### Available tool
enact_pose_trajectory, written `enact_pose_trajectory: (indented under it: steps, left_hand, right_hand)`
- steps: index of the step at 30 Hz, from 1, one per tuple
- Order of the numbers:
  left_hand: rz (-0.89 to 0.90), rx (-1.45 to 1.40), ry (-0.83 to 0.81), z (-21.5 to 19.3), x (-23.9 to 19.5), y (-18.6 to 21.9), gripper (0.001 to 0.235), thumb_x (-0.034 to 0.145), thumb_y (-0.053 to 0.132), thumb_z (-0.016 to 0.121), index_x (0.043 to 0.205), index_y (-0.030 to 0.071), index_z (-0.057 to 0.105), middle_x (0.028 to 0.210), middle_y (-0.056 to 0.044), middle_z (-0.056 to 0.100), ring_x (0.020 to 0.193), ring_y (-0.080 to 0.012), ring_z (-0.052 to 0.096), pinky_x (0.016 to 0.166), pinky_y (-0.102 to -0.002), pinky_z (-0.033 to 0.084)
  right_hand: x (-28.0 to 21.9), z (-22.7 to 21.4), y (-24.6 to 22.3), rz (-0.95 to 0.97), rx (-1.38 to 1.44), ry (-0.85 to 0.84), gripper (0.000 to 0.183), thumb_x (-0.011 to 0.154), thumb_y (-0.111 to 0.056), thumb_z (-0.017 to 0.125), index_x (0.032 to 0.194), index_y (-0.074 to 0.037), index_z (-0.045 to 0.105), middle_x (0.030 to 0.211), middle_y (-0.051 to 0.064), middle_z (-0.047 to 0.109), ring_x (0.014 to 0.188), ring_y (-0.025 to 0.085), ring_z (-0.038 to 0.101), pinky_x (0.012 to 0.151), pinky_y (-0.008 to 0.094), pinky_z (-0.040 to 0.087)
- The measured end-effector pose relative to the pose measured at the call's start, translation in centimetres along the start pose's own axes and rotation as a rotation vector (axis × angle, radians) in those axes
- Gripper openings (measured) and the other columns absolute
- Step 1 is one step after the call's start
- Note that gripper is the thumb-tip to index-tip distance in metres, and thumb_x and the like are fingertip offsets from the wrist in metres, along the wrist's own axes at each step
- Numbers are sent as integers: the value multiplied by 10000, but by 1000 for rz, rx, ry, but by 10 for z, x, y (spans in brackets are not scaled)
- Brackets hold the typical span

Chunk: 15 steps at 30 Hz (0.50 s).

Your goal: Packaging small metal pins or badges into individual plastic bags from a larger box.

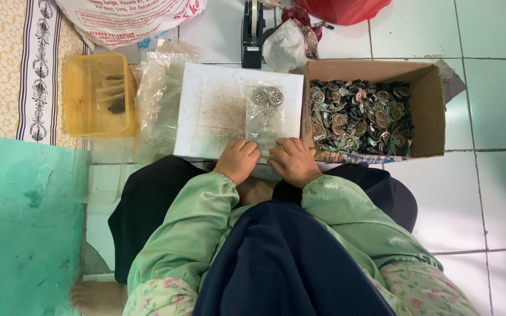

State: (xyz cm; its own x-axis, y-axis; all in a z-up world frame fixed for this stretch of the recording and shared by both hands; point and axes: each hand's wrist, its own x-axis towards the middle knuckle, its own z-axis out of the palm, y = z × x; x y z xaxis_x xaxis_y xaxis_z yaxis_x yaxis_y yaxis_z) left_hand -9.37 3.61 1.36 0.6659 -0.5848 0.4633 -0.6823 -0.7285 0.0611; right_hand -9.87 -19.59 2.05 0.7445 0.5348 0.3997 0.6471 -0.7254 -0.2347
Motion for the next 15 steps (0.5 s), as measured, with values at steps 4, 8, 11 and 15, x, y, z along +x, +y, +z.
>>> enact_pose_trajectory:
  steps: [4, 8, 11, 15]
  left_hand:
    - [-8, -17, 19, 11, -4, -1, 110, 951, 257, 622, 989, 160, 588, 978, -21, 542, 991, -236, 598, 828, -396, 492]
    - [-19, -44, 26, -4, 2, 3, 97, 982, 237, 590, 954, 145, 581, 929, -37, 549, 910, -230, 605, 798, -384, 491]
    - [-13, -93, 16, -5, -2, 7, 105, 984, 234, 588, 934, 144, 566, 870, -39, 535, 854, -242, 609, 754, -385, 487]
    - [10, -143, -10, -17, -8, 20, 173, 967, 298, 616, 919, 142, 559, 826, -56, 555, 848, -274, 628, 748, -415, 500]
  right_hand:
    - [1, -4, 2, 28, 14, -80, 303, 901, -375, 742, 1129, -181, 696, 1202, 56, 623, 1146, 292, 585, 916, 420, 440]
    - [3, -9, 2, -6, -1, -27, 152, 931, -237, 721, 1067, -169, 716, 1068, 48, 662, 1047, 280, 631, 875, 399, 460]
    - [-2, -10, 3, 3, 50, -10, 94, 934, -210, 721, 1023, -181, 716, 992, 19, 672, 1013, 261, 649, 874, 391, 471]
    - [-20, -20, 2, 64, 174, -90, 140, 913, -185, 737, 1053, -183, 724, 971, 16, 698, 1018, 254, 669, 881, 400, 492]
